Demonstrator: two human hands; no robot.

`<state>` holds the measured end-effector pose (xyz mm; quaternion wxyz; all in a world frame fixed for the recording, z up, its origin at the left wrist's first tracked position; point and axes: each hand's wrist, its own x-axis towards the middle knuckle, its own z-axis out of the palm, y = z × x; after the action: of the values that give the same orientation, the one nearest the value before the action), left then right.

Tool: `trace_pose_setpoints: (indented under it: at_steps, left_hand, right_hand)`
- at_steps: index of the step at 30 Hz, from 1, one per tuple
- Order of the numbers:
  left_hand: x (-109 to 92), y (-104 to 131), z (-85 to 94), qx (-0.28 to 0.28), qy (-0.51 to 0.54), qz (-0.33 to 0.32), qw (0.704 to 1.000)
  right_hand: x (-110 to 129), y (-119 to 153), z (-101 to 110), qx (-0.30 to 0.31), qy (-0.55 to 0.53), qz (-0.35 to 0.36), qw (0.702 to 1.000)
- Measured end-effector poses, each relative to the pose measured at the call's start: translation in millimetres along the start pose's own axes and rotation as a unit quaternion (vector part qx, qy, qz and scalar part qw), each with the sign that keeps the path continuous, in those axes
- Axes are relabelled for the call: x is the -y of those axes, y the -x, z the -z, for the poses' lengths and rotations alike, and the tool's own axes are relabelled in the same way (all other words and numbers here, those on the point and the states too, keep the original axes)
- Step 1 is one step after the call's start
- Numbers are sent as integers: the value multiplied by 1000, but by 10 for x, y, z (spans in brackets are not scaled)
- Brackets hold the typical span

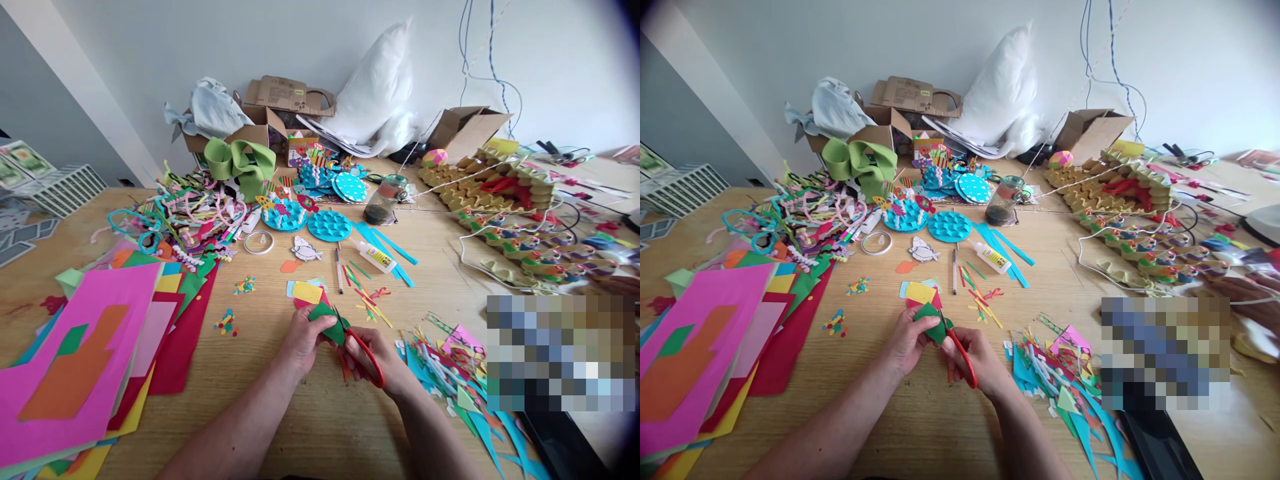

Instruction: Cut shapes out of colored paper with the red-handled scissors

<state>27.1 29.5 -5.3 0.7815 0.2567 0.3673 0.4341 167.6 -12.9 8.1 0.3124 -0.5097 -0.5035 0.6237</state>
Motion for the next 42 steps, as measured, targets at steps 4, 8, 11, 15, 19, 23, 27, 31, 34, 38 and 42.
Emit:
trace_pose_setpoints:
  at_steps: [4,8,11,15,19,23,27,31,34,38,42]
  left_hand:
    - [-8,6,-5,-2,-1,4,1000]
    - [-13,0,-3,-7,4,12,1000]
    - [-15,-3,0,-8,16,14,1000]
    - [-16,7,-13,1,14,26,1000]
    - [-9,13,-27,-4,4,28,1000]
    - [2,6,-20,-9,11,19,1000]
    - [15,2,-10,-14,13,14,1000]
    - [23,0,-9,-12,14,10,1000]
    - [20,2,-14,-11,13,5,1000]
    - [11,9,-21,-8,6,0,1000]
    - [10,7,-23,-11,4,-2,1000]
  right_hand:
    - [-28,-6,7,-1,1,2,1000]
    - [-34,-6,6,-6,-2,-3,1000]
    - [-20,-4,2,-10,-3,-6,1000]
    - [2,2,-1,-11,-4,-2,1000]
    - [4,3,-3,-11,-4,4,1000]
    - [-2,-5,-10,-9,4,3,1000]
    - [-16,-15,-15,-11,4,5,1000]
    - [-37,-17,-6,-8,6,5,1000]
    - [-41,-16,-3,-4,10,4,1000]
    - [-25,-12,-11,-4,17,2,1000]
    - [-19,-14,-14,-7,20,2,1000]
